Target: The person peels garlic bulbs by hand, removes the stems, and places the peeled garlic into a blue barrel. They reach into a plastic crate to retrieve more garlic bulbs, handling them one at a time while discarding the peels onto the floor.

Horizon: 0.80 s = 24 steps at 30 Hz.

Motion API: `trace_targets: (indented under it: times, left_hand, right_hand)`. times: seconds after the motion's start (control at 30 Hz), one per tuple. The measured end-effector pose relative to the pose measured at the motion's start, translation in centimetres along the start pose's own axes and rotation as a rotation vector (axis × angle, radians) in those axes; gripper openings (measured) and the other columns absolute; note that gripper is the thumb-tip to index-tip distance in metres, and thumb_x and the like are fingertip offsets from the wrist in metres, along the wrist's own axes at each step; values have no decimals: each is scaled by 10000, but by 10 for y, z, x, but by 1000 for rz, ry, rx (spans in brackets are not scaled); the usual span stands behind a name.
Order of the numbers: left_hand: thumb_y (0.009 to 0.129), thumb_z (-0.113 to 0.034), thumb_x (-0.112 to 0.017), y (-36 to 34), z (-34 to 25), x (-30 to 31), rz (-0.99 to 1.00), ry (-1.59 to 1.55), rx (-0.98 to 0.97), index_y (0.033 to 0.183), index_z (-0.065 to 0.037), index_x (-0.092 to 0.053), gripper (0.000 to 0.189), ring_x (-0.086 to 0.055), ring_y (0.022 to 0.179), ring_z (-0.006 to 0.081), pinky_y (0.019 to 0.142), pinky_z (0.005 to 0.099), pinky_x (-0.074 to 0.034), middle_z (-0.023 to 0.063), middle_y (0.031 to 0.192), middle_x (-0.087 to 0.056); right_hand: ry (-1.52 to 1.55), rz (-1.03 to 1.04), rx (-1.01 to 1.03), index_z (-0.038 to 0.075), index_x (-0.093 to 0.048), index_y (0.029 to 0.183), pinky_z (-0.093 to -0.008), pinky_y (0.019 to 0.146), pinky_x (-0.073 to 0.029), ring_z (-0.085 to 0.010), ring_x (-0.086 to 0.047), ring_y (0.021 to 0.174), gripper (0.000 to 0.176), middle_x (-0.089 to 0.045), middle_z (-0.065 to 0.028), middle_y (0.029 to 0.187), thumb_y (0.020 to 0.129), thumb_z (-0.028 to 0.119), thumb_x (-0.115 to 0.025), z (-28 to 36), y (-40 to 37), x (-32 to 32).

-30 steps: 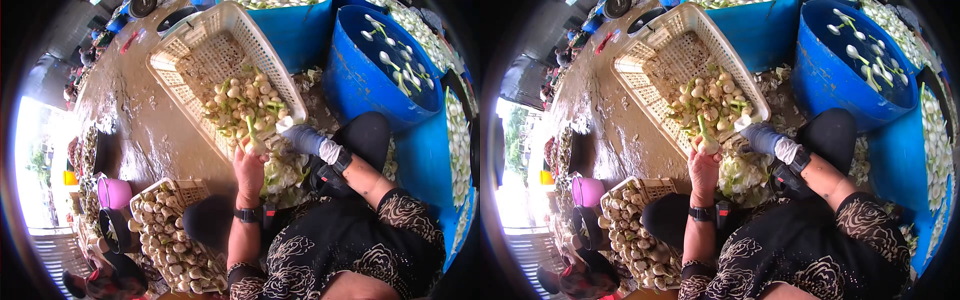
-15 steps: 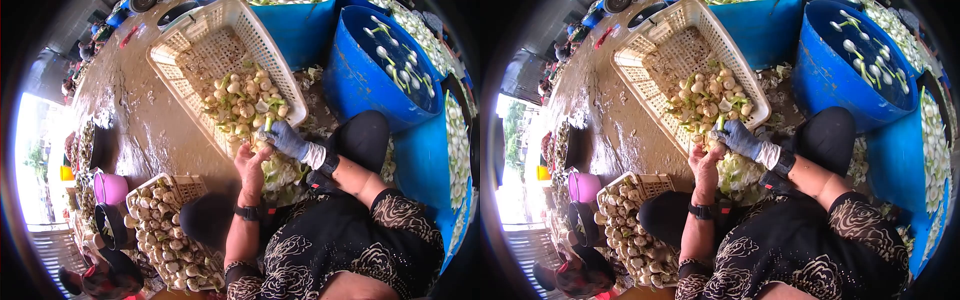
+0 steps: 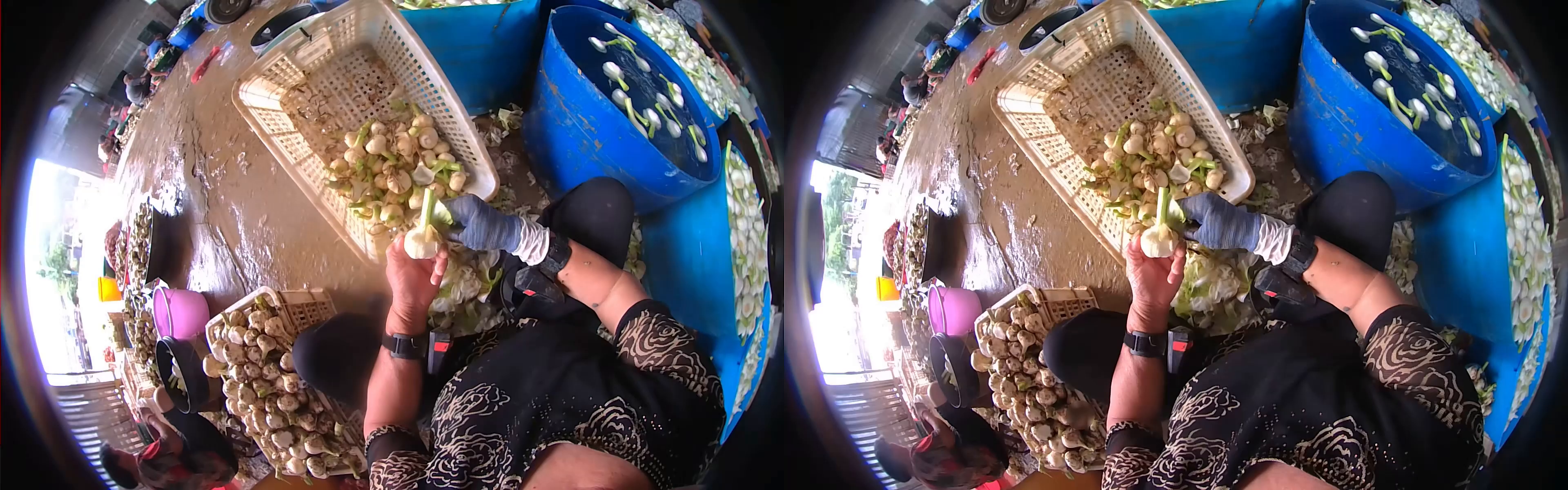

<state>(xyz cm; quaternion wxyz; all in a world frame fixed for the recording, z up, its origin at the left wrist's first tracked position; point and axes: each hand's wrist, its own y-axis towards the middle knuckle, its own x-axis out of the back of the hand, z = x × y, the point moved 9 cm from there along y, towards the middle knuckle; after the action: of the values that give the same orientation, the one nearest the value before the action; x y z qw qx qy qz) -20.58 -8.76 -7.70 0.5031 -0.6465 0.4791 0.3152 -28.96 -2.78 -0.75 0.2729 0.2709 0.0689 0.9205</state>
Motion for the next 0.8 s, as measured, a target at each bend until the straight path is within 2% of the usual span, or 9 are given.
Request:
trace_targets:
  times: [0.17, 0.23, 0.3, 0.43, 0.5, 0.53, 0.57, 0.63, 0.8]
  left_hand:
    - [902, -599, -345, 2, -1, 0, -62, 404, -25, 1070, -5, -500, 636, -566, 567, 221, 429, 247, -380, 143, 788, -612]
    - [897, -553, -455, -1, -2, -9, -66, 423, -107, 1053, 8, -477, 583, -540, 542, 182, 445, 233, -367, 114, 760, -589]
    - [871, -407, -599, -9, -30, -20, -123, 912, -467, 1029, -3, -471, 452, -516, 537, 130, 448, 221, -363, 68, 749, -563]
    - [848, -301, -649, -10, -22, -12, -124, 384, -271, 1024, -42, -492, 351, -519, 614, 99, 469, 210, -383, 26, 828, -565]
    - [858, -289, -630, -9, -20, -17, -14, 286, -226, 1051, -66, -498, 323, -536, 669, 107, 480, 219, -400, 29, 889, -580]
    - [867, -291, -615, -9, -22, -15, -53, 327, -241, 1058, -68, -499, 316, -541, 682, 111, 485, 221, -407, 32, 904, -584]
    - [875, -292, -601, -8, -25, -16, -91, 369, -253, 1064, -69, -500, 309, -545, 696, 115, 490, 224, -414, 35, 918, -588]
    - [848, -215, -635, -10, -28, -20, -132, 435, -337, 1062, -58, -492, 302, -545, 669, 122, 497, 222, -416, 43, 882, -590]
    - [712, -15, -714, -10, -31, -22, -56, 474, -397, 1065, -52, -483, 423, -519, 626, 99, 533, 226, -430, 46, 805, -573]
  right_hand:
    - [252, -157, -120, -4, -616, 971, -324, 732, -487, -189, -631, 786, 271, -670, -90, 851, 783, 161, -722, -4, -6, 5]
    - [159, -294, -175, -10, -621, 967, -314, 736, -485, -158, -623, 789, 248, -671, -90, 855, 785, 133, -711, -2, -11, 15]
    - [182, -294, -131, -18, -626, 944, -310, 729, -484, -143, -617, 786, 227, -672, -88, 856, 771, 102, -710, -1, -9, 12]
    - [361, -269, -233, -23, -624, 942, -305, 739, -489, -132, -613, 830, 150, -657, -69, 853, 806, 41, -627, -10, -16, 3]
    - [1071, -343, -421, -24, -619, 959, -285, 748, -487, -122, -604, 849, 150, -645, -51, 871, 821, 29, -592, -21, -20, -14]
    - [1130, -352, -395, -25, -616, 967, -270, 754, -488, -117, -597, 858, 160, -635, -40, 879, 815, 21, -602, -15, -20, -12]
    - [1131, -355, -393, -25, -616, 967, -270, 754, -488, -117, -597, 858, 160, -635, -40, 879, 815, 21, -602, -16, -19, -10]
    - [418, -340, -190, -20, -615, 939, -285, 720, -491, -105, -588, 822, 162, -625, -31, 833, 786, 30, -633, 2, -15, 13]
    - [90, -403, -266, -21, -580, 856, -334, 668, -481, -230, -595, 707, 185, -610, -117, 757, 727, 69, -677, -26, -17, 24]
